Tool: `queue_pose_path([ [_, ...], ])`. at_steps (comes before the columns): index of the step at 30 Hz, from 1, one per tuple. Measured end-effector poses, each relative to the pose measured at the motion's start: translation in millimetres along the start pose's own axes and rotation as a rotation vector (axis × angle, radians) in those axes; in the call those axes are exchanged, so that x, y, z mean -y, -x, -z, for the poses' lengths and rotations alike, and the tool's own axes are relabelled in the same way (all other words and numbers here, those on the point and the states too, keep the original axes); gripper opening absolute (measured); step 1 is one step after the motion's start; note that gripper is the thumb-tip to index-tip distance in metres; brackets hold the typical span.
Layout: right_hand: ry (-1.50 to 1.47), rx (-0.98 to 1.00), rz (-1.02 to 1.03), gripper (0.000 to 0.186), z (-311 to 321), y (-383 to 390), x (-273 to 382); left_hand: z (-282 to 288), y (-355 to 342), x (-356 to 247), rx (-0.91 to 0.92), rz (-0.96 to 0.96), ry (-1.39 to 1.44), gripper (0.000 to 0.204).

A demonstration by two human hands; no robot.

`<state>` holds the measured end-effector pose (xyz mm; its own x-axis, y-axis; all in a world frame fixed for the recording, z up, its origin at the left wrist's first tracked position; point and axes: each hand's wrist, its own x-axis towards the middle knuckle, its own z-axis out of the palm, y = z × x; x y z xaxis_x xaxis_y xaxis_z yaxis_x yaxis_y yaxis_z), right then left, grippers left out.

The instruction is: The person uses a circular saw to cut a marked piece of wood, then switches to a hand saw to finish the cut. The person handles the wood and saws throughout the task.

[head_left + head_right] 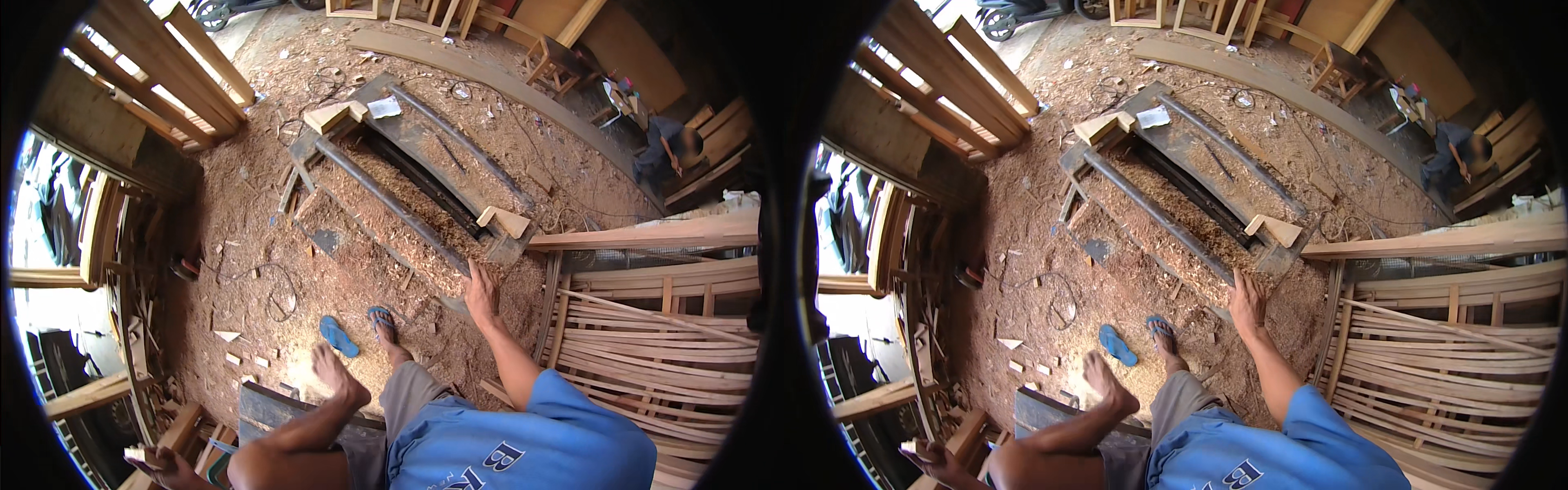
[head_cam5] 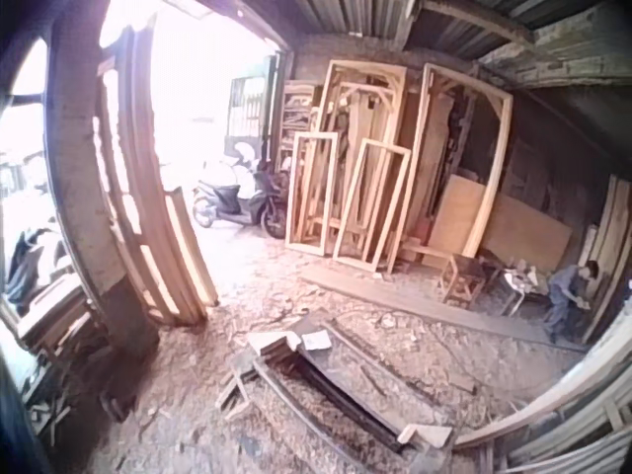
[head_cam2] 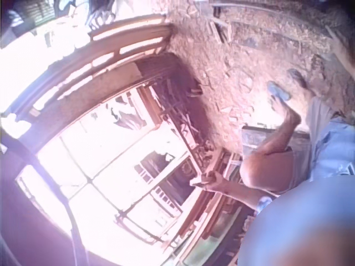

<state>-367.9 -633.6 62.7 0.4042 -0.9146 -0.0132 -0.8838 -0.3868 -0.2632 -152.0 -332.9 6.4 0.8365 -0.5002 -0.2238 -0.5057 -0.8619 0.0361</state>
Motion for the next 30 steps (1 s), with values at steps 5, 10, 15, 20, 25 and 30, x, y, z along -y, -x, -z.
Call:
queue_pose_path([
  [5, -0.081, 0.214, -0.157, 0.038, 29.0, -18.7, -0.3, 233.9, -52.2, 53.8, -0.339, 0.317, 1.686, 0.049],
  [10, -0.199, -0.046, -0.358, 0.055, 74.9, -104.8, -48.0, 287.6, -63.7, 67.3, -0.163, 0.336, 1.888, 0.050],
  [15, 0.194, 0.140, 0.048, 0.062, 59.7, -166.0, -70.5, 238.8, -112.6, 15.6, 0.139, 0.362, 2.025, 0.031],
  [20, 0.150, 0.107, 0.097, 0.022, 52.5, -210.4, -22.9, 266.3, -137.3, 36.5, 0.086, 0.335, 1.922, 0.038],
  [25, -0.182, -0.232, 0.065, 0.024, 41.0, -278.0, 75.1, 232.3, -141.3, 112.6, 0.047, 0.475, 1.918, 0.052],
  [30, -0.747, -0.384, -0.037, 0.040, 33.4, -342.5, 179.1, 209.6, -163.7, 179.7, 0.106, 0.677, 1.925, 0.048],
])
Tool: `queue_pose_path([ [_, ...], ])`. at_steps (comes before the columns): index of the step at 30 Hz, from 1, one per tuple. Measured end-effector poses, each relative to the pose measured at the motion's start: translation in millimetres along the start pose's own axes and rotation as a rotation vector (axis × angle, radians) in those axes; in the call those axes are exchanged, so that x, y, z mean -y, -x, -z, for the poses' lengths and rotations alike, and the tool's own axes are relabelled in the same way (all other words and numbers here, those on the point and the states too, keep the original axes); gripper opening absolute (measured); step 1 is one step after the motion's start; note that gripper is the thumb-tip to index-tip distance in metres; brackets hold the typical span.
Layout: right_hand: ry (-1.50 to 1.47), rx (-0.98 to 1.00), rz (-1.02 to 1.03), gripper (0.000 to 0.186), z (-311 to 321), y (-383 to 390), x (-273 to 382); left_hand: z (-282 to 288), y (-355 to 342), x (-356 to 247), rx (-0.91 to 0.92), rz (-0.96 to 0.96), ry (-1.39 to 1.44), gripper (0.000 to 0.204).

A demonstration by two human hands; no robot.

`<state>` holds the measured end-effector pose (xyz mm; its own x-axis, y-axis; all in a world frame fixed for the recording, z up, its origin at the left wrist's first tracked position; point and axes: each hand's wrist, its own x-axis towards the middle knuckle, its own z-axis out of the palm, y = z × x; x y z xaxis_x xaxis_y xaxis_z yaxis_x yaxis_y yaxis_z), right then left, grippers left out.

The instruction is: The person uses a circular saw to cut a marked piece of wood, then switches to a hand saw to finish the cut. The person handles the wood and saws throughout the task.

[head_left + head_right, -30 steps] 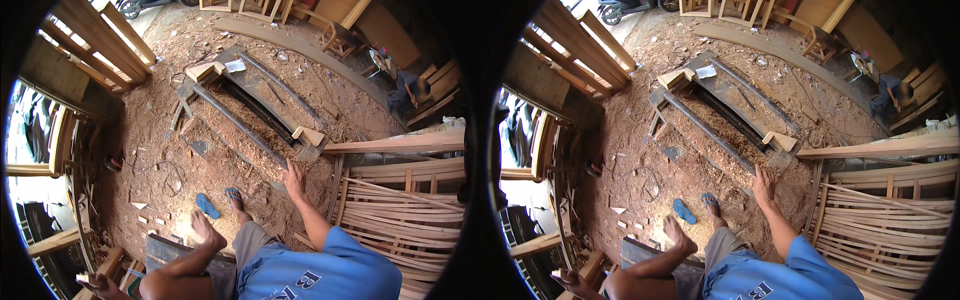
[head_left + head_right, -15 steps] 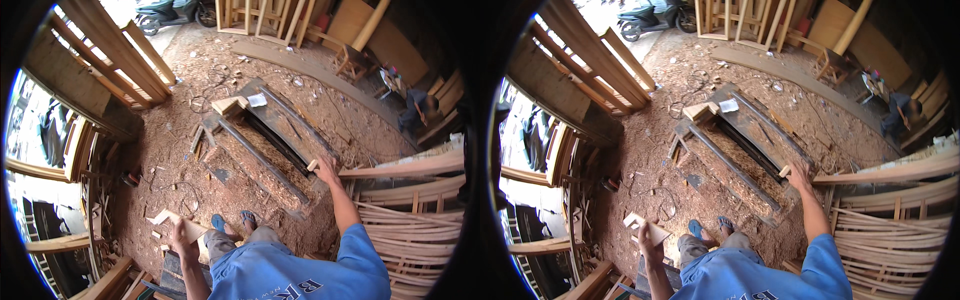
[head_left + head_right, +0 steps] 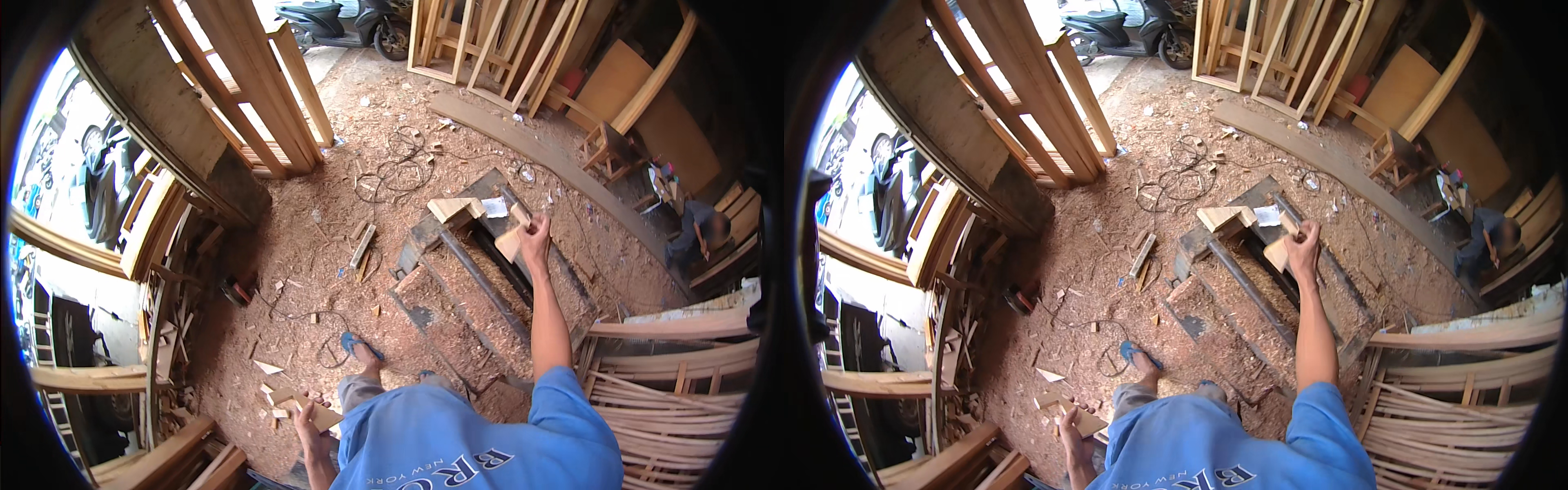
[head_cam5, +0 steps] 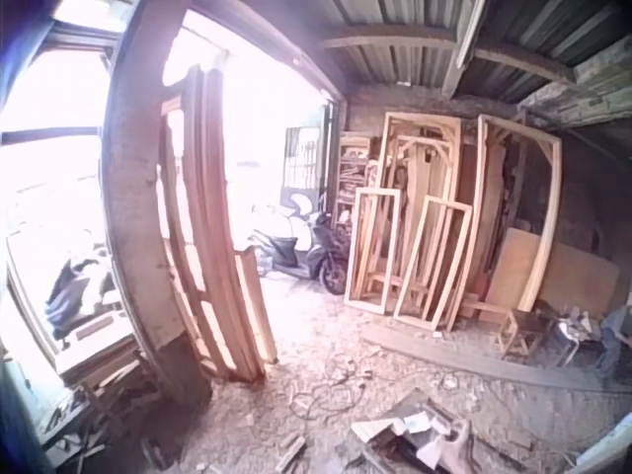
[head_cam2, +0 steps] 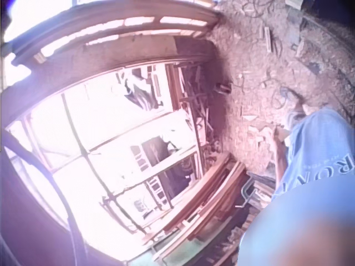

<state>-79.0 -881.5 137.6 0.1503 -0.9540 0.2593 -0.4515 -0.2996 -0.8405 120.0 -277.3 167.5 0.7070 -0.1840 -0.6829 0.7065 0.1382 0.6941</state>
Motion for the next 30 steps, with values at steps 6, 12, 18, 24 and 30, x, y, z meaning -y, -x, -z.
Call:
queue_pose_path([
  [6, -0.858, -0.007, -0.634, 0.028, -65.1, -3.0, 49.3, -4.4, -86.5, -89.7, 0.221, -0.025, 0.148, 0.049],
  [12, -0.903, -0.099, -0.951, 0.027, -92.5, 11.2, 36.8, -32.5, -167.5, -174.8, 0.268, -0.219, 0.060, 0.047],
  [18, -0.658, -0.411, -0.770, 0.029, -122.0, 16.8, 37.3, -48.6, -206.2, -178.5, 0.170, -0.095, 0.098, 0.045],
  [24, 0.517, -0.351, 0.028, 0.032, -142.9, 26.4, 75.1, -113.8, -248.3, -168.1, 0.185, 0.154, -0.013, 0.037],
  [30, -0.179, -0.365, -0.290, 0.040, -125.9, 13.2, 97.5, -253.3, -304.3, -217.1, 0.443, 0.046, -0.351, 0.050],
])
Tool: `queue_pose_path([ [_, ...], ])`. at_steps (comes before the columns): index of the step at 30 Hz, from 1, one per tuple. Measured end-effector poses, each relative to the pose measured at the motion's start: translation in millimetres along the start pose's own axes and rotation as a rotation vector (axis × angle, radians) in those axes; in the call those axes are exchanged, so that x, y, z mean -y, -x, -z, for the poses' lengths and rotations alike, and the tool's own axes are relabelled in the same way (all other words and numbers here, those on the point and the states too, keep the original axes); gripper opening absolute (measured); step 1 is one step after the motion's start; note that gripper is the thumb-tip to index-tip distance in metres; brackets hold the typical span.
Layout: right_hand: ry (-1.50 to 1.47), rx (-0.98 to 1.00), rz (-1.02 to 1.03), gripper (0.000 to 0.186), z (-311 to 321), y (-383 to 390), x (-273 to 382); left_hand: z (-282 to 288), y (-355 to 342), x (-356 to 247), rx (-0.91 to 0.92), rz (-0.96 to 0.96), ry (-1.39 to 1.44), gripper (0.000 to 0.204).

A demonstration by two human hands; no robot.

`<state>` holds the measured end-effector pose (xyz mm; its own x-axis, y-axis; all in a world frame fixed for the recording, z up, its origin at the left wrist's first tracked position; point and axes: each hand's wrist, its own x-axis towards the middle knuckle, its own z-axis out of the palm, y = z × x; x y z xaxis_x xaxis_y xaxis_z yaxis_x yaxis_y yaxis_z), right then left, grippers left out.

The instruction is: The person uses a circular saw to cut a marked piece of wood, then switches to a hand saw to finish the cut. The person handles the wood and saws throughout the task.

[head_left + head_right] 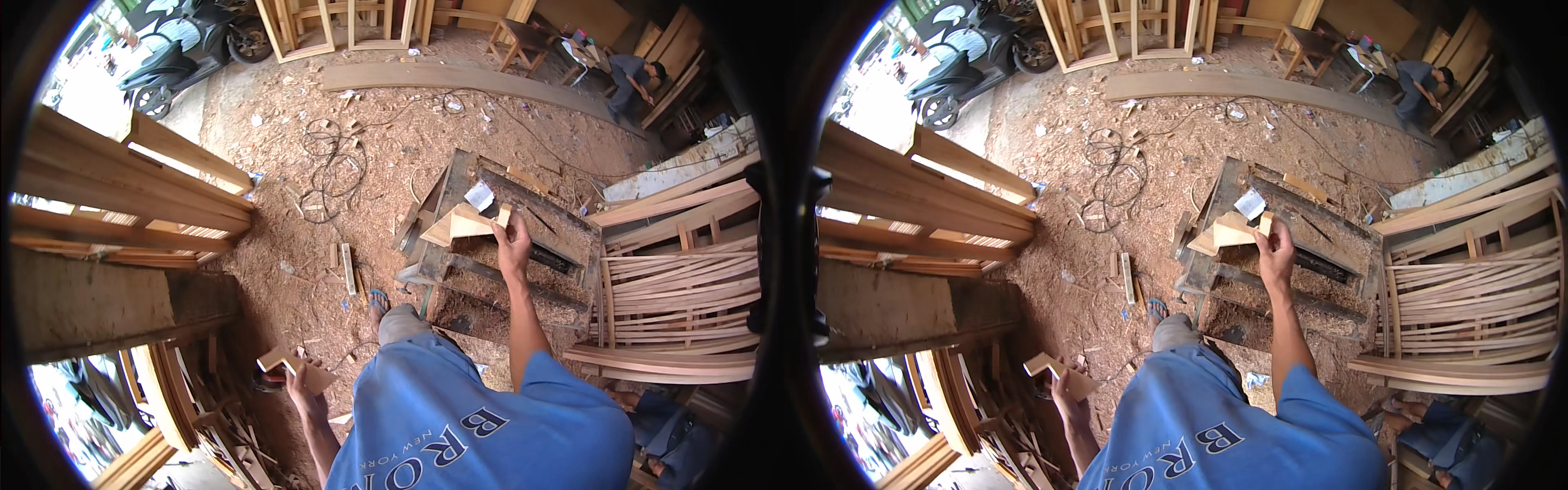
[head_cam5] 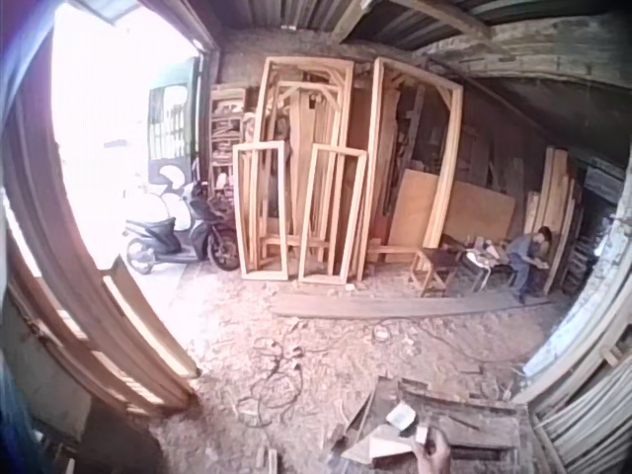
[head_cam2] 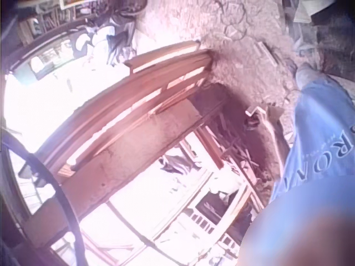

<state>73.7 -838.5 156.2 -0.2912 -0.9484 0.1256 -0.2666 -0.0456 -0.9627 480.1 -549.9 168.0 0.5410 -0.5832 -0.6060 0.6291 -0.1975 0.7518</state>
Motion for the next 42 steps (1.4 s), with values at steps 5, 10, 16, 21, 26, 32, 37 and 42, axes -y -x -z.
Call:
queue_pose_path([
  [5, -0.138, 0.120, -0.294, 0.051, 7.9, -38.8, 26.4, -53.5, -68.6, -69.1, 0.178, -0.094, -0.085, 0.061],
  [10, 0.725, 0.055, 0.163, 0.037, -6.3, -56.5, 40.9, -85.6, -101.2, -84.9, 0.204, -0.052, -0.101, 0.058],
  [16, -0.084, -0.127, -0.091, 0.039, -24.1, -47.8, 19.5, -97.3, -126.6, -70.8, 0.231, 0.104, -0.092, 0.044],
  [21, -1.524, 0.023, -0.208, 0.028, -40.4, -31.0, 4.6, -91.5, -156.3, -79.3, 0.325, 0.168, -0.128, 0.049],
  [26, -1.794, 0.067, -0.025, 0.060, -55.5, -6.0, 18.3, -79.5, -215.1, -110.3, 0.369, 0.173, -0.195, 0.047],
  [32, -1.475, -0.171, -0.123, 0.018, -101.3, 14.6, 15.0, -75.2, -307.2, -154.4, 0.468, 0.131, -0.309, 0.038],
  [37, -0.909, -0.485, -0.491, 0.032, -123.6, 28.0, -0.4, -76.9, -356.9, -194.6, 0.563, 0.036, -0.325, 0.046],
  [42, -0.865, -0.342, -0.486, 0.037, -101.0, 10.3, -9.4, -77.0, -377.0, -215.0, 0.546, -0.076, -0.450, 0.032],
])
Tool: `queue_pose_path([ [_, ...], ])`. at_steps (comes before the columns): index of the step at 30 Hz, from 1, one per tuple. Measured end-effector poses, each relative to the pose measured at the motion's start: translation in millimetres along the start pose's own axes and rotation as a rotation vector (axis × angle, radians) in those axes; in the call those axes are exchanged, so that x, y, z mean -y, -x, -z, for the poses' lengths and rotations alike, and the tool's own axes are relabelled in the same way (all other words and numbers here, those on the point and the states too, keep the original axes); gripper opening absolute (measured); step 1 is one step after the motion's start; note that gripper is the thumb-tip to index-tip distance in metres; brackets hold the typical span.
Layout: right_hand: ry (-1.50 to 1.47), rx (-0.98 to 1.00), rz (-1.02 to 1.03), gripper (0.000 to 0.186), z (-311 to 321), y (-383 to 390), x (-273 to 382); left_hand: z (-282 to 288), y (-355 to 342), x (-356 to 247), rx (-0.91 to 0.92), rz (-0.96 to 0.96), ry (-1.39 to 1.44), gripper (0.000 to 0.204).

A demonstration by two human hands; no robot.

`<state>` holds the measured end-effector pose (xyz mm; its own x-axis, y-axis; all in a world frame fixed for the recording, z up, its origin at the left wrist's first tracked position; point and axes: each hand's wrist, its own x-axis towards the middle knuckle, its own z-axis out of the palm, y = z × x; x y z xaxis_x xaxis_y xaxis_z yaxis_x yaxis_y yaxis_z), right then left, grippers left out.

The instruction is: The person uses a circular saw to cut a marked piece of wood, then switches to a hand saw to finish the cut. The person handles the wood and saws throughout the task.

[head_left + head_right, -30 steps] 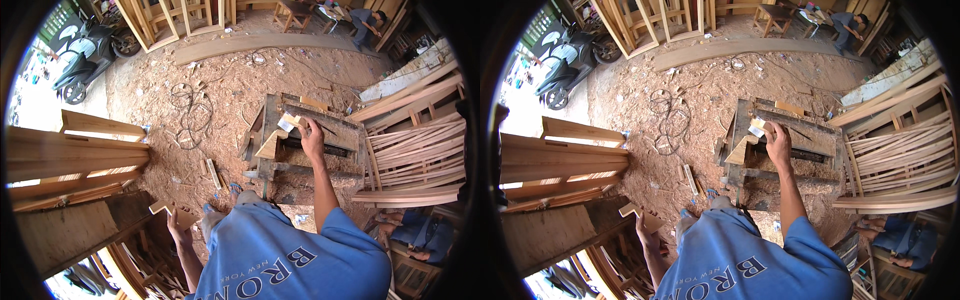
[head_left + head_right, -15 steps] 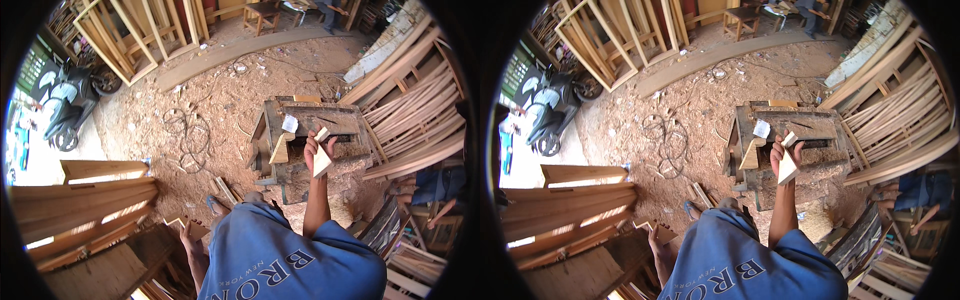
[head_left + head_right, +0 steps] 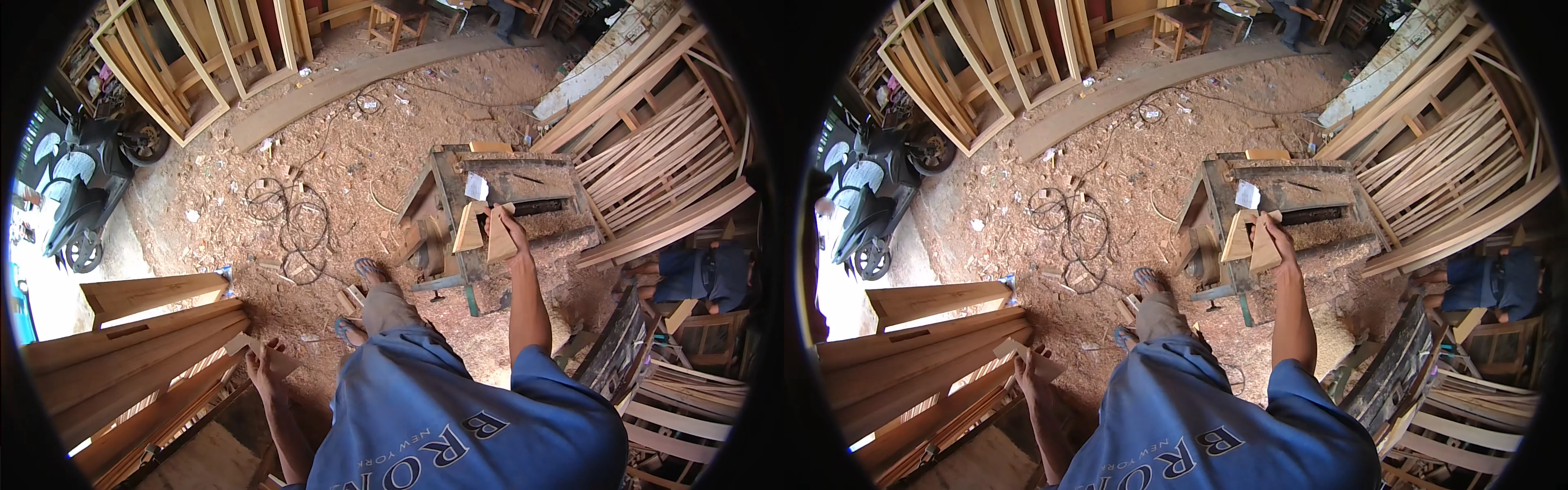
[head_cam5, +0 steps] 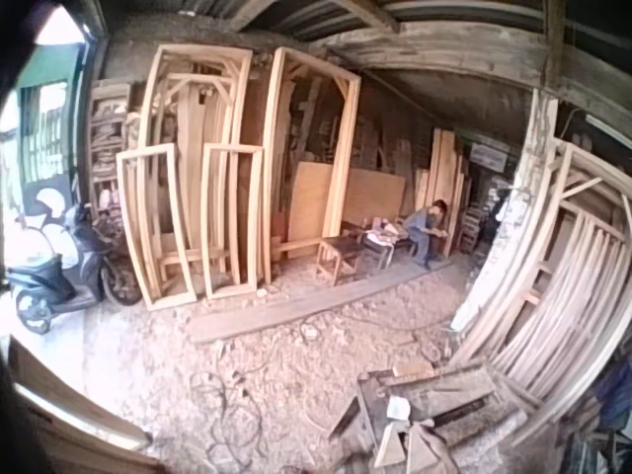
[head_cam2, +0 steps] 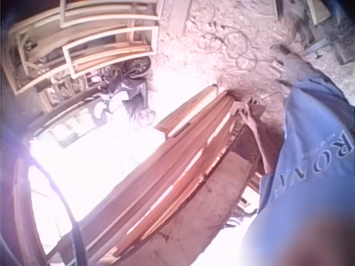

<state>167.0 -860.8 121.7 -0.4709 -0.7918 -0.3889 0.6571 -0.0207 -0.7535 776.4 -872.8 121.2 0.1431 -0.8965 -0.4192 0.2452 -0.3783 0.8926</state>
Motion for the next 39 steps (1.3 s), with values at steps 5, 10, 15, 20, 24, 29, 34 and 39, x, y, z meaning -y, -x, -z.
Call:
queue_pose_path([
  [5, 0.246, -0.099, -0.037, 0.022, 3.2, -44.6, 2.6, -1.4, 5.0, 17.5, -0.047, 0.112, 0.109, 0.035],
  [10, 0.376, -0.266, -0.061, 0.015, 9.6, -71.1, -14.6, -30.3, -2.0, 36.3, -0.014, 0.303, 0.448, 0.045],
  [15, 0.537, -0.351, -0.070, 0.010, 15.7, -80.2, -22.2, -81.5, -29.1, 23.5, 0.130, 0.355, 0.418, 0.053],
  [20, 0.619, -0.464, 0.021, 0.014, 10.1, -85.2, -29.3, -137.0, -66.0, -6.8, 0.302, 0.200, 0.268, 0.035],
  [24, 1.148, -0.688, 0.296, 0.040, 9.9, -77.8, -36.7, -165.9, -88.3, -23.0, 0.345, 0.245, 0.229, 0.028],
  [29, 1.293, -0.606, 0.217, 0.046, 14.6, -63.6, -49.1, -185.4, -92.0, -29.7, 0.333, 0.279, 0.146, 0.026],
  [34, 1.029, -0.659, 0.377, 0.029, 8.9, -68.3, -64.9, -211.4, -86.5, -30.0, 0.409, 0.322, 0.017, 0.029],
  [39, 1.150, -0.955, 0.350, 0.033, 6.8, -65.5, -46.3, -246.3, -89.6, -26.9, 0.546, 0.293, -0.221, 0.032],
])
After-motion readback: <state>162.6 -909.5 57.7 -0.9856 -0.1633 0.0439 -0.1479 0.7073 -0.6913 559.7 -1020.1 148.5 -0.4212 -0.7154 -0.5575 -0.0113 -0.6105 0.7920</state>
